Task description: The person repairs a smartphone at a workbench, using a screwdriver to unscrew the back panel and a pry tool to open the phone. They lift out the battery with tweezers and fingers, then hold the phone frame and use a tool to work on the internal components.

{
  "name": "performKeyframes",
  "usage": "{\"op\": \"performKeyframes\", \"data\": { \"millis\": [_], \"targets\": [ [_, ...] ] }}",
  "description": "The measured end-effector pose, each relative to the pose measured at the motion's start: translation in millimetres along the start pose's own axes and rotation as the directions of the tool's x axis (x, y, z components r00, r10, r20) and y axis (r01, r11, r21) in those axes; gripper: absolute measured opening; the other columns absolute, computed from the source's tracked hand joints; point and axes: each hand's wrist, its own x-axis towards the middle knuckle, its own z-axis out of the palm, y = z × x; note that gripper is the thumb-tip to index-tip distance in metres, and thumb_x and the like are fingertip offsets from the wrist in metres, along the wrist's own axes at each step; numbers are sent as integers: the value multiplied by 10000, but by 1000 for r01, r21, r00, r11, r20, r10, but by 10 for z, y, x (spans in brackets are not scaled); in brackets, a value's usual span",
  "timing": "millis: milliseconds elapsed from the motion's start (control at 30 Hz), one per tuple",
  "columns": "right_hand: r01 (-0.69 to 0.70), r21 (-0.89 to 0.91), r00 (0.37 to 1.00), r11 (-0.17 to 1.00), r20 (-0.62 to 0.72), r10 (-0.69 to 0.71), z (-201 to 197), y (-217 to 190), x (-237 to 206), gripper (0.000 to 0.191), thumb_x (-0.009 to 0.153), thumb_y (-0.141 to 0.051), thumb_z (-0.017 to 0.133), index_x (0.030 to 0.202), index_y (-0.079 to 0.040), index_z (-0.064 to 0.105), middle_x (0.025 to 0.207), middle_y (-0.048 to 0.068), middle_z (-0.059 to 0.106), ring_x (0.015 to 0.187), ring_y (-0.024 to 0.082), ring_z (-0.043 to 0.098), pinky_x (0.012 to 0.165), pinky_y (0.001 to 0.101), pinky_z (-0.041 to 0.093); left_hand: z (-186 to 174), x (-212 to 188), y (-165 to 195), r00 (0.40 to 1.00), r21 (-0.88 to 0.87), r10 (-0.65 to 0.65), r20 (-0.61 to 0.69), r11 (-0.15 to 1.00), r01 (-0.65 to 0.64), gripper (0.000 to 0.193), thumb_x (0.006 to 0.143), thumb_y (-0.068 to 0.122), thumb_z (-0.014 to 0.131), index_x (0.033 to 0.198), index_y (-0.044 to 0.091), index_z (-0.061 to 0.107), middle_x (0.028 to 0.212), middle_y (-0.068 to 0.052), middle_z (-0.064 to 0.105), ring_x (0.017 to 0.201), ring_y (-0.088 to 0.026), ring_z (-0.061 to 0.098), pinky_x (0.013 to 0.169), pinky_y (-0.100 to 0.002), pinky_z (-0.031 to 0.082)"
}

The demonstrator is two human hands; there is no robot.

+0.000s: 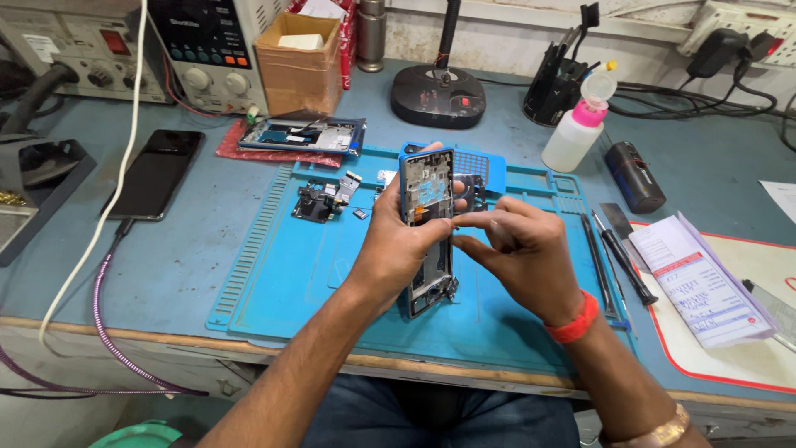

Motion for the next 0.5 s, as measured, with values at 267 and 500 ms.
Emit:
{"op": "performKeyframes", "data": {
  "millis": [267,500],
  "targets": [
    [54,-121,999,991,3,-54,-60,-27,-145,195,789,-66,873,959,-118,793,705,1,491,548,96,408,496,282,343,-33,19,-47,999,-19,-11,-42,1000,10,832,822,-130,587,1578,150,383,1264,-94,683,1114,-185,705,904,-329,603],
    [14,-99,1000,995,-17,-16,-258,-53,-559,236,750,-27,864,943,-146,798,815,-16,593,582,61,515,491,240,376,-70,46,-111,992,-62,0,-125,998,-8,825,819,-144,579,1573,138,398,1256,-113,683,1087,-189,696,904,-343,598]
  ]
}}
